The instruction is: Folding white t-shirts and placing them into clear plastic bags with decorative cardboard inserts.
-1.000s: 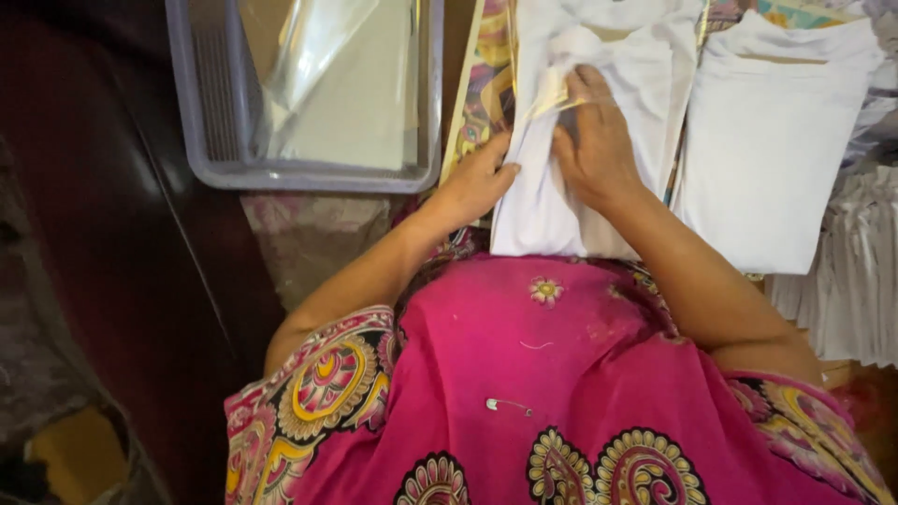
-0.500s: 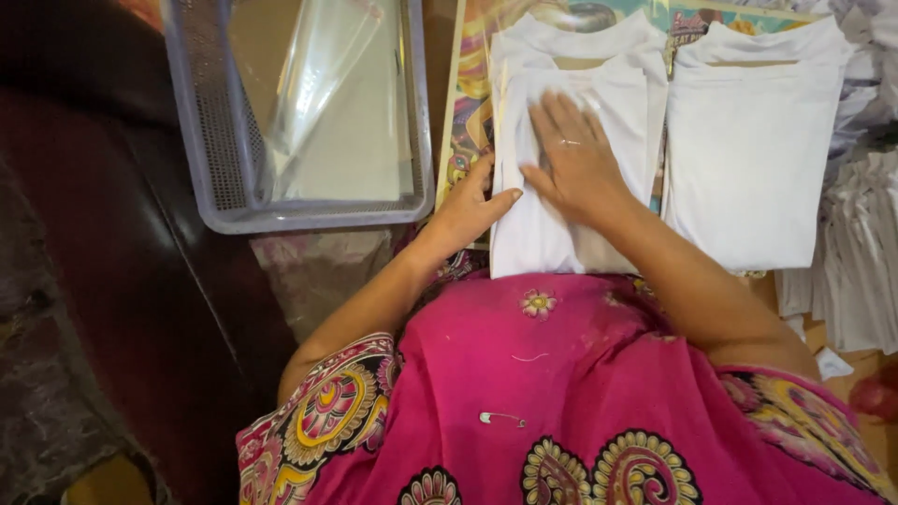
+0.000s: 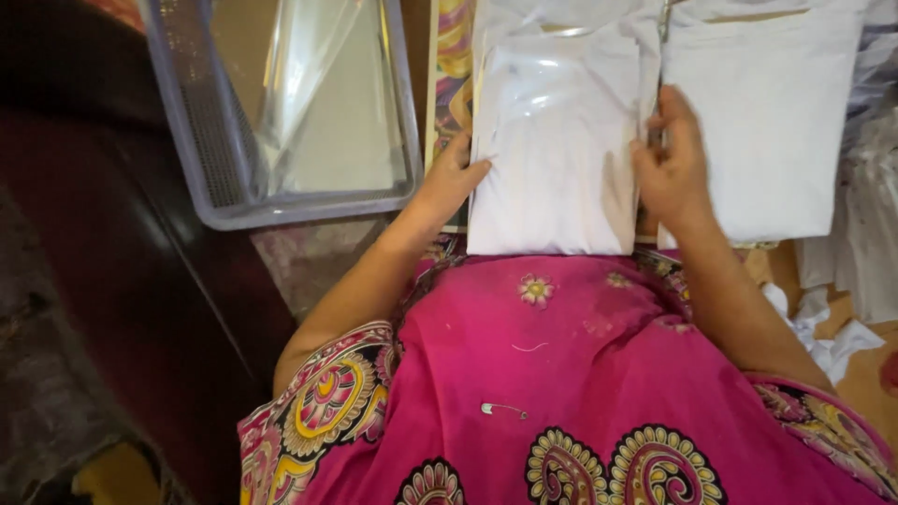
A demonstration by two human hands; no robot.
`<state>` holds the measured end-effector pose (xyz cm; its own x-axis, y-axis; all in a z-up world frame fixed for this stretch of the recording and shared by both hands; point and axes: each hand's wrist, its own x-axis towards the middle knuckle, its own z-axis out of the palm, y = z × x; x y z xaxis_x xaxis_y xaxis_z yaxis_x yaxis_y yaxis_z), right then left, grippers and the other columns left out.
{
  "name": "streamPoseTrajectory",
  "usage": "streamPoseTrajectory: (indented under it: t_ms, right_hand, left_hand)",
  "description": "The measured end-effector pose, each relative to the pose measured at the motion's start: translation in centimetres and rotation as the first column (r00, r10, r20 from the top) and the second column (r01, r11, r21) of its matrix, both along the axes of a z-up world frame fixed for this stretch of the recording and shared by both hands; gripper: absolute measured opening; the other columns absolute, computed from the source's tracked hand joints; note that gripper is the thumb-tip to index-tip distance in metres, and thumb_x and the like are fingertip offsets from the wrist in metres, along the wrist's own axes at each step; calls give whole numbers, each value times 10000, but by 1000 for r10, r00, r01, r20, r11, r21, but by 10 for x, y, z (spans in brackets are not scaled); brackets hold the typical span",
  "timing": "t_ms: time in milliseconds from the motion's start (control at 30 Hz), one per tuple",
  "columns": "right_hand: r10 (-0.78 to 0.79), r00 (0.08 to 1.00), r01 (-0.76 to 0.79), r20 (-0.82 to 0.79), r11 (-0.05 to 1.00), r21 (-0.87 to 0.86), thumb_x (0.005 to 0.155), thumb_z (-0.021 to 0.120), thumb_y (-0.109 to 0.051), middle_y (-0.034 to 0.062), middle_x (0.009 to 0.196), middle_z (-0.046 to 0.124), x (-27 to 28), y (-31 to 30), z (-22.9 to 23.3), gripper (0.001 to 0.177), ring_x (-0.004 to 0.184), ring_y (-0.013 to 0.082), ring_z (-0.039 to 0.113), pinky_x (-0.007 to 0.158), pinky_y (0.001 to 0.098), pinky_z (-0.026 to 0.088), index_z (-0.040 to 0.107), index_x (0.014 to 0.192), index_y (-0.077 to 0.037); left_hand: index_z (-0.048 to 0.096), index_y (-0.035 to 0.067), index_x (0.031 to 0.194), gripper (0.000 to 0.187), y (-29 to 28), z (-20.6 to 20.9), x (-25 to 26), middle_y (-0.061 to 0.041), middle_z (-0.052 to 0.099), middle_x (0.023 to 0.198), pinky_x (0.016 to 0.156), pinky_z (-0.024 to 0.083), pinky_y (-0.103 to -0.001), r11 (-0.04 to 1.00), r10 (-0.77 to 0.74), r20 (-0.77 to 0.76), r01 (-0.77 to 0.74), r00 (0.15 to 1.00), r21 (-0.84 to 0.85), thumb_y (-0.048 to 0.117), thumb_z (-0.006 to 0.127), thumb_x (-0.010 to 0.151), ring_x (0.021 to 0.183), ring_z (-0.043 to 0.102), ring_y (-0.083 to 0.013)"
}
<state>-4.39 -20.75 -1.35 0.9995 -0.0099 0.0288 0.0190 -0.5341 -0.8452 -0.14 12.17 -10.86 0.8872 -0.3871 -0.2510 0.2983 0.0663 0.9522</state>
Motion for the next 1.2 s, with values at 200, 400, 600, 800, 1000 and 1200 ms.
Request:
streamPoseTrajectory:
  t_ms: [200, 400, 600, 800, 1000, 1200]
  right_hand:
    - [-52, 962, 25, -268, 994, -103, 1031, 562, -113, 101, 1430, 497, 9, 21, 62, 638, 1115, 207, 545, 915, 363, 480, 309, 1609, -17]
    - [-111, 914, 24, -391, 975, -222, 1018, 646, -225, 73, 1094, 586, 12, 19, 67, 555, 867, 199, 548, 780, 380, 471, 470, 1506, -27]
    - [-187, 892, 119, -412, 976, -184, 986, 663, -219, 30, 1154, 601, 7, 28, 82, 433, 895, 159, 556, 817, 343, 488, 513, 1379, -117]
    - [-119, 861, 192, -495, 976, 99, 1021, 630, -185, 68, 944, 577, 3, 6, 39, 386, 678, 145, 577, 559, 269, 483, 508, 1365, -58]
    - [-242, 828, 406, -505, 880, 245, 1047, 594, -226, -102, 866, 546, 5, 7, 38, 45, 738, 24, 479, 529, 190, 339, 571, 1009, -234]
    - [-178, 774, 397, -608, 884, 248, 1052, 573, -356, -34, 825, 583, -18, -6, 10, 208, 656, 88, 553, 473, 205, 364, 581, 1172, -186]
  left_hand:
    - [510, 58, 1426, 515, 2, 41, -3, -85, 665, 1318, 1005, 541, -340, 979, 29, -254, -80, 967, -190, 131, 608, 926, 1149, 650, -179]
    - [577, 69, 1272, 349, 3, 57, -8, -63, 685, 1213, 937, 543, -318, 996, 49, -261, -68, 964, -62, 142, 604, 932, 1072, 645, -153]
    - [581, 88, 1344, 456, 9, 78, -11, -60, 663, 1293, 999, 498, -325, 967, -9, -68, 26, 998, 252, 207, 568, 904, 1186, 609, -161]
    - [551, 88, 1390, 487, 6, 82, -13, -72, 676, 1283, 944, 545, -332, 984, -17, -169, 47, 985, 173, 235, 563, 927, 1126, 639, -165]
    - [560, 73, 1296, 395, -7, 78, -18, -71, 663, 1223, 935, 541, -323, 986, 157, -198, -163, 968, -16, 199, 645, 931, 1093, 623, -148]
    - [478, 59, 1445, 557, 1, 45, -32, -106, 624, 1378, 1053, 506, -349, 998, 68, -110, -66, 992, 17, 221, 662, 945, 1237, 592, -179]
